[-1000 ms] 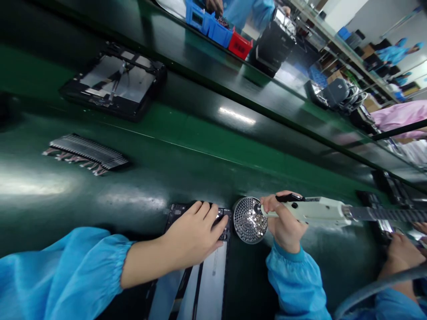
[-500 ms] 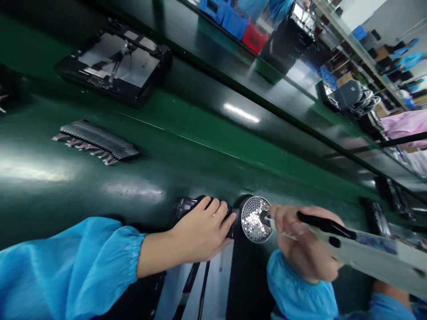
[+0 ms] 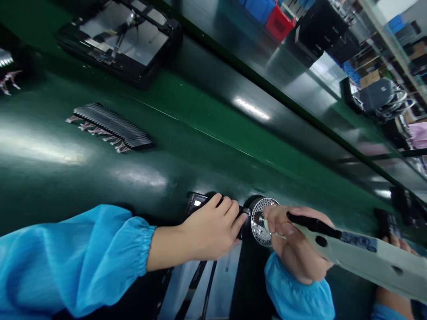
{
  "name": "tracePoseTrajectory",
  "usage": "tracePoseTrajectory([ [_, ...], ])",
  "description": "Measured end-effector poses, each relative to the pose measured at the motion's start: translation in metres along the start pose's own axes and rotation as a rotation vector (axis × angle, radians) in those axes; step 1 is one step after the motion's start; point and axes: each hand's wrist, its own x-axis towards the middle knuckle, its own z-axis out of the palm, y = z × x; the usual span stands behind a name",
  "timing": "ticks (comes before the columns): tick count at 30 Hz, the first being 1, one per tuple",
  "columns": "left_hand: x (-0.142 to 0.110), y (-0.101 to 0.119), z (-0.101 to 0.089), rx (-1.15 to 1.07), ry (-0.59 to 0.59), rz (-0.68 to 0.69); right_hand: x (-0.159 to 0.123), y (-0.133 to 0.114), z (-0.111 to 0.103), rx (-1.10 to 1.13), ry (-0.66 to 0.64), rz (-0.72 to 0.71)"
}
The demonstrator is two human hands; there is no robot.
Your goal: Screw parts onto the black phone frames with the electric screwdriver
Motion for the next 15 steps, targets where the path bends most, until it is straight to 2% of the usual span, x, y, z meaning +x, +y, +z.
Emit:
tracePoseTrajectory([
  [15, -0.0008, 0.0002, 0.0003, -0.006, 0.024, 0.001, -0.0011, 0.0008, -0.0008, -0.037, 0.016, -0.047],
])
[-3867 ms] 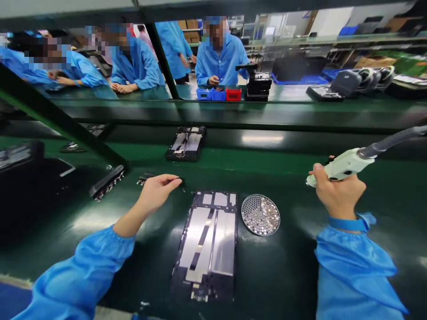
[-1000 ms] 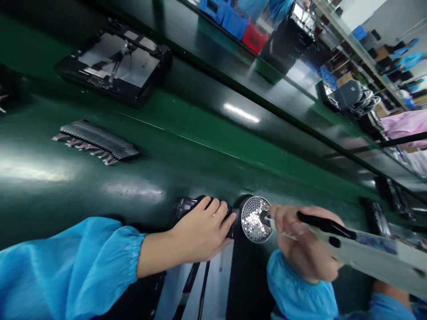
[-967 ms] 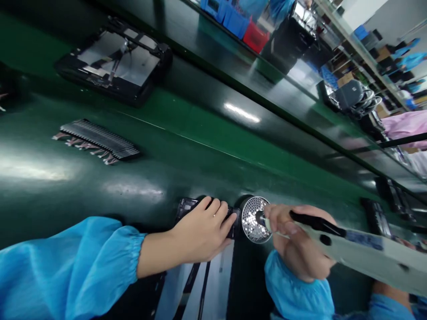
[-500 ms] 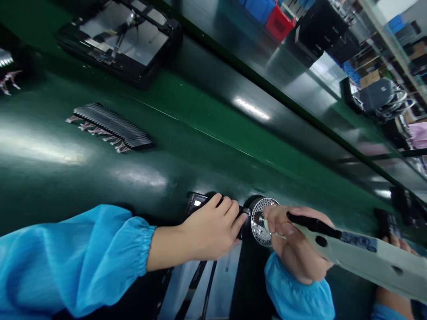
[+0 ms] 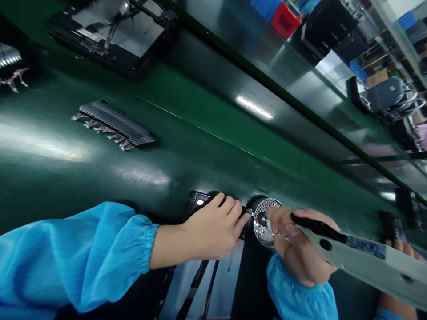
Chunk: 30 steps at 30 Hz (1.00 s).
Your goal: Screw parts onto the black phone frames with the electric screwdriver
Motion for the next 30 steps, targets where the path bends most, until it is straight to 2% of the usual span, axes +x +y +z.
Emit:
tracePoseTrajectory([
  [10, 0.001, 0.001, -0.002, -0.007, 0.0, -0.001, -0.001, 0.001, 0.002, -0.038, 0.013, -0.016],
  [22, 0.0, 0.0, -0.001, -0.029, -0.025, 0.001, 0.0, 0.007, 0.001, 0.047, 0.021, 0.085],
  [26, 0.0, 0.0, -0.002, -0.022, -0.038, -0.005, -0.001, 0.008, 0.002, 0.049, 0.012, 0.059],
  [30, -0.001, 0.0, -0.002, -0.024, -0.027, -0.009, 0.0, 0.002, -0.013, 0.047, 0.014, 0.006],
])
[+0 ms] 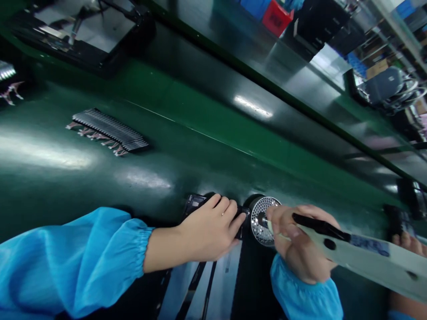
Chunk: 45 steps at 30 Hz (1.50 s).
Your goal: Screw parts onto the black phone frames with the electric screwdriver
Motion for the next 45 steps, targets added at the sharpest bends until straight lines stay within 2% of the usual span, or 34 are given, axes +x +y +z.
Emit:
tracePoseTrajectory([
  [5, 0.0, -0.002, 0.0, 0.001, 0.007, 0.002, 0.003, -0.004, -0.037, -0.074, 0.128, -0.064],
  [9, 0.0, -0.002, 0.0, 0.012, 0.035, 0.005, 0.005, 0.005, -0.047, -0.096, 0.2, -0.049],
  [20, 0.0, -0.002, 0.0, 0.008, 0.029, -0.003, 0.003, 0.024, -0.041, -0.018, 0.175, -0.005],
  [35, 0.001, -0.002, 0.001, 0.011, 0.033, 0.001, 0.001, 0.028, -0.042, -0.033, 0.176, 0.004],
  [40, -0.001, -0.003, 0.003, -0.007, 0.048, -0.005, 0.004, 0.007, -0.037, -0.069, 0.17, -0.052],
  [43, -0.001, -0.003, 0.004, -0.018, 0.052, -0.008, 0.005, -0.014, -0.023, -0.069, 0.107, -0.115],
  [45, -0.001, -0.003, 0.004, -0.018, 0.046, -0.01, 0.002, -0.024, -0.009, -0.054, 0.05, -0.101],
])
